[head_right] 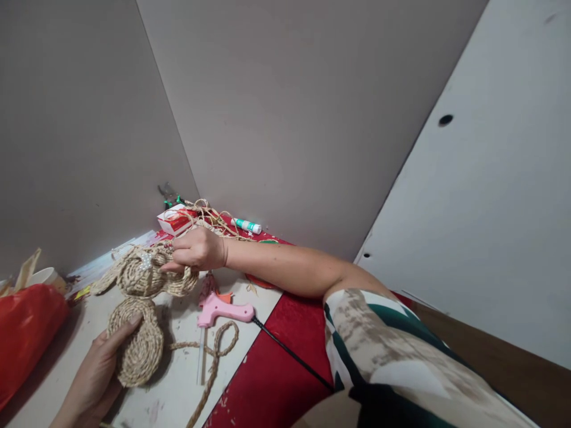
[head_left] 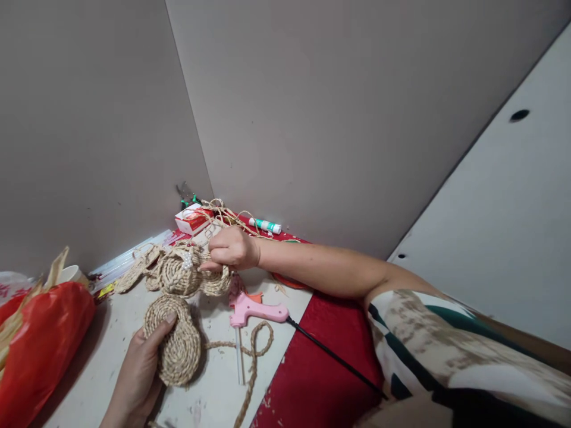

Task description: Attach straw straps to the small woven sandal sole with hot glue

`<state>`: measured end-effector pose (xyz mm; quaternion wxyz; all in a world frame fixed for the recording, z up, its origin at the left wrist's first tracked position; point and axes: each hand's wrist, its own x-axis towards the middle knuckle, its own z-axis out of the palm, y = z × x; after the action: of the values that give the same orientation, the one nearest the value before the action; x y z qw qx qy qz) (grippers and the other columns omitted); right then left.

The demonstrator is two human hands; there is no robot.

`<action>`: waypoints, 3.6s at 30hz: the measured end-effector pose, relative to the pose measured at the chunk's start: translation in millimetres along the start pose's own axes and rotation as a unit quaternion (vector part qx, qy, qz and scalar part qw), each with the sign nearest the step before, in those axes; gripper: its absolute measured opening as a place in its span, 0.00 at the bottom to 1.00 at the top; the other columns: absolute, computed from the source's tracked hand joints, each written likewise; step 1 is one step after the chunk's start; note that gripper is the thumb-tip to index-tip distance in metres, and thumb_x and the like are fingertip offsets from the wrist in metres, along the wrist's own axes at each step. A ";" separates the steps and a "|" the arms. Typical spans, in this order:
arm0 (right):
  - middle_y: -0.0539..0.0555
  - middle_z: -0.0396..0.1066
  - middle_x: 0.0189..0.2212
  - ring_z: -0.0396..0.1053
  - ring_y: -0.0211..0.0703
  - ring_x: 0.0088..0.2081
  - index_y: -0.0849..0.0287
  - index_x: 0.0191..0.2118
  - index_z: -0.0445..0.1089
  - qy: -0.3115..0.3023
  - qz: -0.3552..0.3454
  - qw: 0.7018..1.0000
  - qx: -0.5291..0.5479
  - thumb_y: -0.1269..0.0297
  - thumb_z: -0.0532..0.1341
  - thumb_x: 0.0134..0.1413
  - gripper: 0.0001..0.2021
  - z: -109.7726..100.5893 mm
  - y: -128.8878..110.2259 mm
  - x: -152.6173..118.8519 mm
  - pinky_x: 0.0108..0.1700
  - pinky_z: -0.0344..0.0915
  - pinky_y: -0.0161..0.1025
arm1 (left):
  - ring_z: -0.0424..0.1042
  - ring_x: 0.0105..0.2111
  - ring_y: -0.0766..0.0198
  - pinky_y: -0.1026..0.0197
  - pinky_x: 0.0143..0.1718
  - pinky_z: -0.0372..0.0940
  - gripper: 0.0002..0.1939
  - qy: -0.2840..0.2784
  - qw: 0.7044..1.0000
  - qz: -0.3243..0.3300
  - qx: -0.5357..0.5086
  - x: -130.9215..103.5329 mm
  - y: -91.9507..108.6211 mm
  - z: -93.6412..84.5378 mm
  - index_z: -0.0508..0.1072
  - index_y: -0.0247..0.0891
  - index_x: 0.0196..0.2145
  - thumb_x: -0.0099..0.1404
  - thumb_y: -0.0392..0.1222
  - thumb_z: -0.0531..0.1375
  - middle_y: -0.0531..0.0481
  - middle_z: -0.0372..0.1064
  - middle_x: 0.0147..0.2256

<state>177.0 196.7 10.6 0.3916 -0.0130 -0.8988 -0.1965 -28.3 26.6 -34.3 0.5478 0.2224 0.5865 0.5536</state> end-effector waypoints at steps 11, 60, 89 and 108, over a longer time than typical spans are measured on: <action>0.52 0.65 0.26 0.60 0.36 0.31 0.61 0.24 0.65 -0.172 0.361 0.900 0.172 0.60 0.58 0.58 0.13 4.8 -9.9 9.1 0.31 0.50 0.37 | 0.75 0.20 0.58 0.61 0.21 0.70 0.12 0.013 1.000 0.010 0.013 -0.3 1.4 1.4 0.77 0.32 0.35 0.51 0.35 0.69 0.45 0.77 0.25; 0.53 0.75 0.34 0.60 0.36 0.29 0.59 0.34 0.74 -0.299 0.198 0.933 0.036 0.64 0.53 0.64 0.14 -19.2 -28.1 32.7 0.31 0.41 0.41 | 0.77 0.24 0.56 0.62 0.23 0.71 0.12 0.017 1.000 -0.002 0.014 -5.2 5.7 5.1 0.78 0.31 0.35 0.51 0.34 0.68 0.44 0.77 0.27; 0.51 0.72 0.29 0.69 0.31 0.26 0.67 0.40 0.71 -0.154 0.439 0.740 0.485 0.74 0.61 0.54 0.07 29.3 8.0 23.7 0.35 0.66 0.33 | 0.77 0.25 0.55 0.61 0.23 0.71 0.13 0.012 1.000 0.002 0.023 -3.3 4.0 2.1 0.77 0.32 0.36 0.50 0.35 0.69 0.45 0.77 0.26; 0.42 0.50 0.16 0.48 0.28 0.18 0.59 0.23 0.54 0.108 0.578 0.675 0.446 0.66 0.56 0.61 0.16 9.7 25.7 20.6 0.22 0.45 0.31 | 0.78 0.27 0.54 0.60 0.27 0.73 0.10 0.025 0.999 0.002 0.029 -4.7 6.7 4.2 0.77 0.32 0.36 0.53 0.33 0.67 0.44 0.78 0.28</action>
<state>160.5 221.2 28.1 0.4804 -0.3320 -0.6446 0.4935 -25.5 26.1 -25.5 0.5250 0.2255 0.6158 0.5425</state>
